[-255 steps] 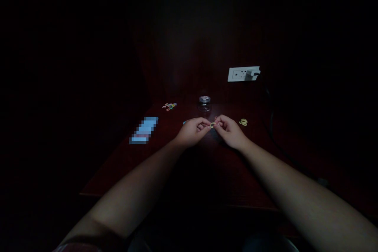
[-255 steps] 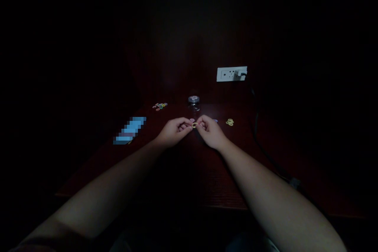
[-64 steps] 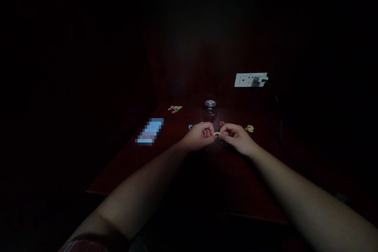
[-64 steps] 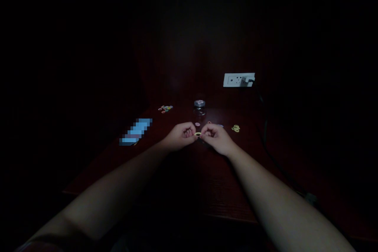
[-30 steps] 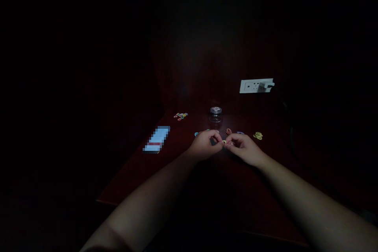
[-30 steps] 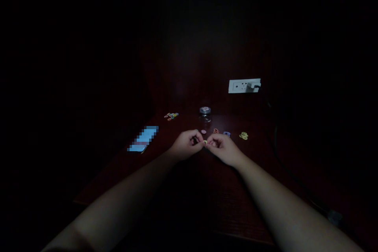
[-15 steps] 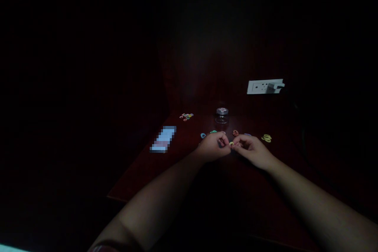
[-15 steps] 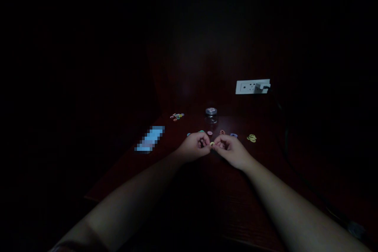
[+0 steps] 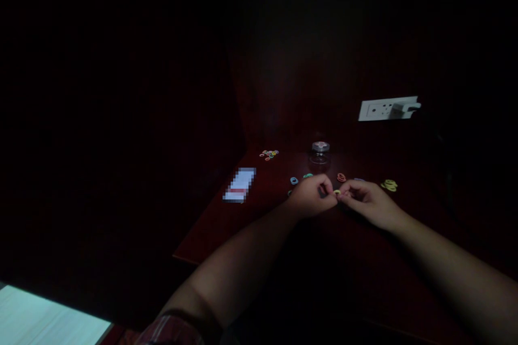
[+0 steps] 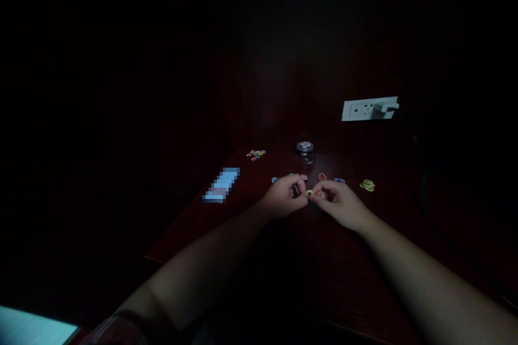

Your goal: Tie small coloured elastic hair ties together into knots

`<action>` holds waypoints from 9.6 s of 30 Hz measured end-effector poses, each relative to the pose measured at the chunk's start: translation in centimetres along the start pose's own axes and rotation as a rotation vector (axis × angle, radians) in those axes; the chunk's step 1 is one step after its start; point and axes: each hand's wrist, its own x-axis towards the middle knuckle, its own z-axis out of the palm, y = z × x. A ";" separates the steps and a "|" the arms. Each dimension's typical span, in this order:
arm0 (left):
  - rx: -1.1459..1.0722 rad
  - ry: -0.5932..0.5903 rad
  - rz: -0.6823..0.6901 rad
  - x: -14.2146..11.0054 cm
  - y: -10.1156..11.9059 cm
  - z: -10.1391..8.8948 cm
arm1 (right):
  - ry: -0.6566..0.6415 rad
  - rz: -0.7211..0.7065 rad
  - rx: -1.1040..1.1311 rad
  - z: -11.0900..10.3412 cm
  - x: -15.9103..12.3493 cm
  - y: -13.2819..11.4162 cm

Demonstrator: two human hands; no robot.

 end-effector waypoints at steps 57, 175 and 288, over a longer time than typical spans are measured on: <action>-0.150 0.026 0.006 0.7 -0.3 -0.4 | -0.022 0.097 0.159 0.1 0.2 0.8; 0.092 -0.040 0.094 0.6 -0.1 -0.8 | 0.165 -0.082 -0.080 -0.1 0.2 0.6; -0.137 -0.022 -0.021 0.6 0.0 -0.3 | 0.170 -0.047 -0.008 0.0 0.1 0.5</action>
